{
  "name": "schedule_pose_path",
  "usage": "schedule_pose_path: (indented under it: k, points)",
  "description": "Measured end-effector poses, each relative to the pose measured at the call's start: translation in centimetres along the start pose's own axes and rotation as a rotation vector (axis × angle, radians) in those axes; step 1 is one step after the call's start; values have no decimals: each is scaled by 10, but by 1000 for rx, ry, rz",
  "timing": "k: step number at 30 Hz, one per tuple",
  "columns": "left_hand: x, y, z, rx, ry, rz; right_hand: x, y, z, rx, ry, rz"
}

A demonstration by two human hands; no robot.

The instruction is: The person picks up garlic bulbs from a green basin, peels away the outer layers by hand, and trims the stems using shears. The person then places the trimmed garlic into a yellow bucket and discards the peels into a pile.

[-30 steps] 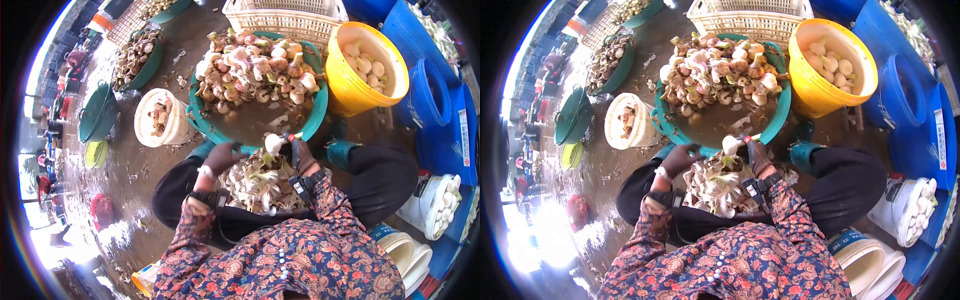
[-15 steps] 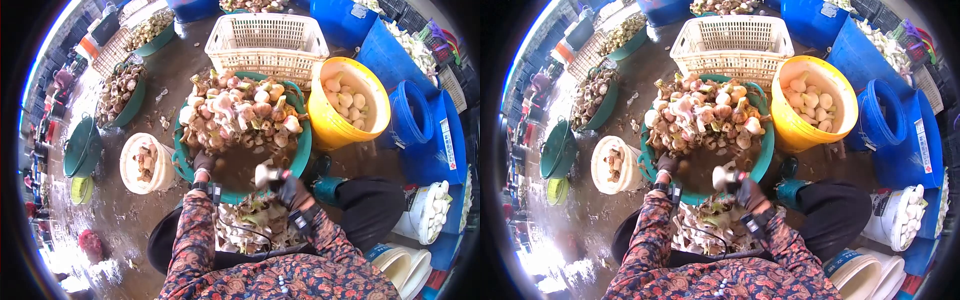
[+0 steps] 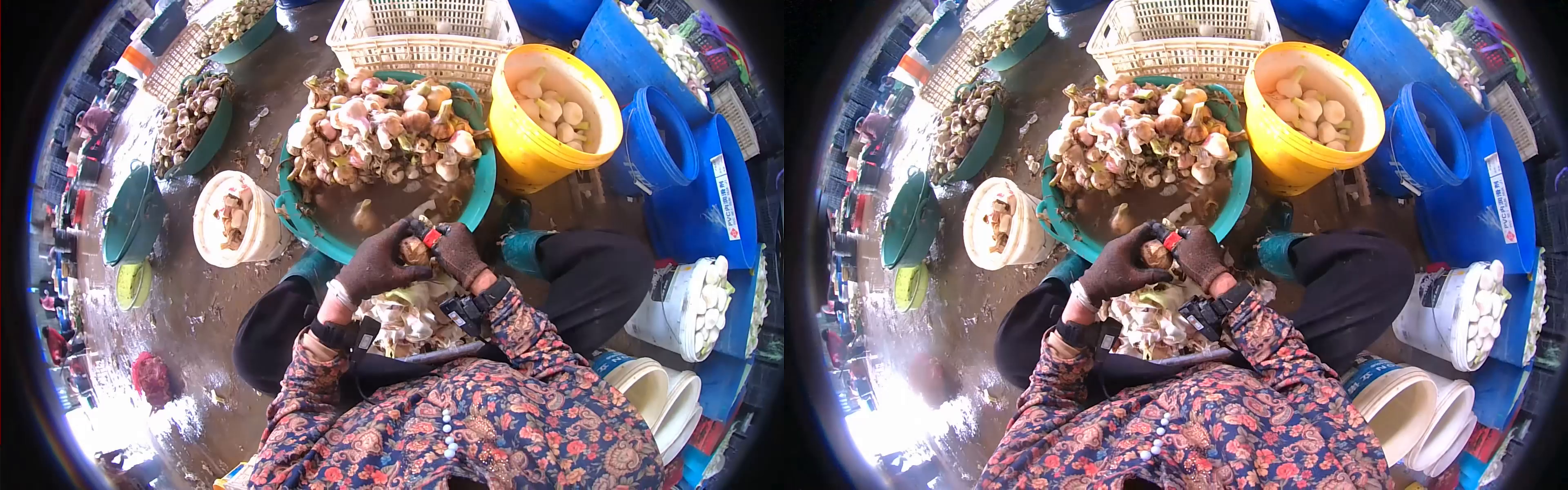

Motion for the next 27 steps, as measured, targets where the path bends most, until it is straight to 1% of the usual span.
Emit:
schedule_pose_path:
  k: [1, 2, 3, 5, 9, 11, 12, 13, 14, 15, 16, 17, 18, 19, 20, 21, 22, 23, 24, 25, 26, 27]
  points:
    - [-3, -1, 1, 35, -6, -58, -5, -1, 2, -63, 45, 26]
    - [-6, 0, -3, 145, 4, -96, -10, 0, -1, -125, 91, 52]
    - [-9, 6, -3, 146, 2, -96, -14, -1, -1, -123, 91, 54]
    - [-14, 7, -10, 184, 53, -168, -22, 0, 8, -318, -9, 61]
    - [-15, 9, -4, 236, 49, -158, -30, -4, 6, -198, -7, 53]
    - [-16, 7, 4, 191, 54, -143, -29, 6, -7, -14, -28, 131]
    - [-17, 7, 13, 48, 6, -114, -27, 9, -12, 202, -44, 164]
    - [-17, 8, 18, -95, -44, -84, -25, 6, -10, 206, -44, 165]
    - [-20, 16, 25, -460, -166, -65, -24, 9, -23, 402, 117, 193]
    - [-23, 24, 36, -595, -301, -79, -27, 15, -34, 596, 280, 221]
    - [-22, 29, 43, -685, -268, -211, -35, 24, -24, 738, 411, 266]
    - [-22, 31, 47, -773, -233, -339, -40, 23, -10, 742, 411, 265]
    - [-17, 40, 45, -569, -195, -243, -47, 23, 1, 849, 459, 258]
    - [-17, 40, 38, -315, -138, -203, -52, 27, 5, 950, 508, 251]
    - [-18, 31, 40, -217, -98, -279, -49, 26, 1, 914, 492, 202]
    - [-19, 23, 40, -115, -60, -350, -43, 28, -17, 913, 501, 203]
    - [-24, 3, 19, -120, -1, -461, -31, 35, -36, 744, 383, 317]
    - [-22, -7, 6, -25, 41, -440, -21, 43, -54, 572, 264, 426]
    - [-18, -4, 4, 41, 55, -317, -23, 65, -56, 775, 198, 697]
    - [-17, 3, 3, 106, 68, -195, -26, 74, -56, 779, 201, 702]
    - [-18, 4, 6, 108, 64, -196, -24, 78, -62, 678, 202, 574]
    - [-17, 15, 23, -31, -54, -103, -21, 75, -69, 576, 203, 445]
Point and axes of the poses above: each hand's wrist, its own x-axis towards the middle knuckle, its own y-axis out of the palm, z = x × y, the point moved 10 cm from there along x, towards the middle knuckle
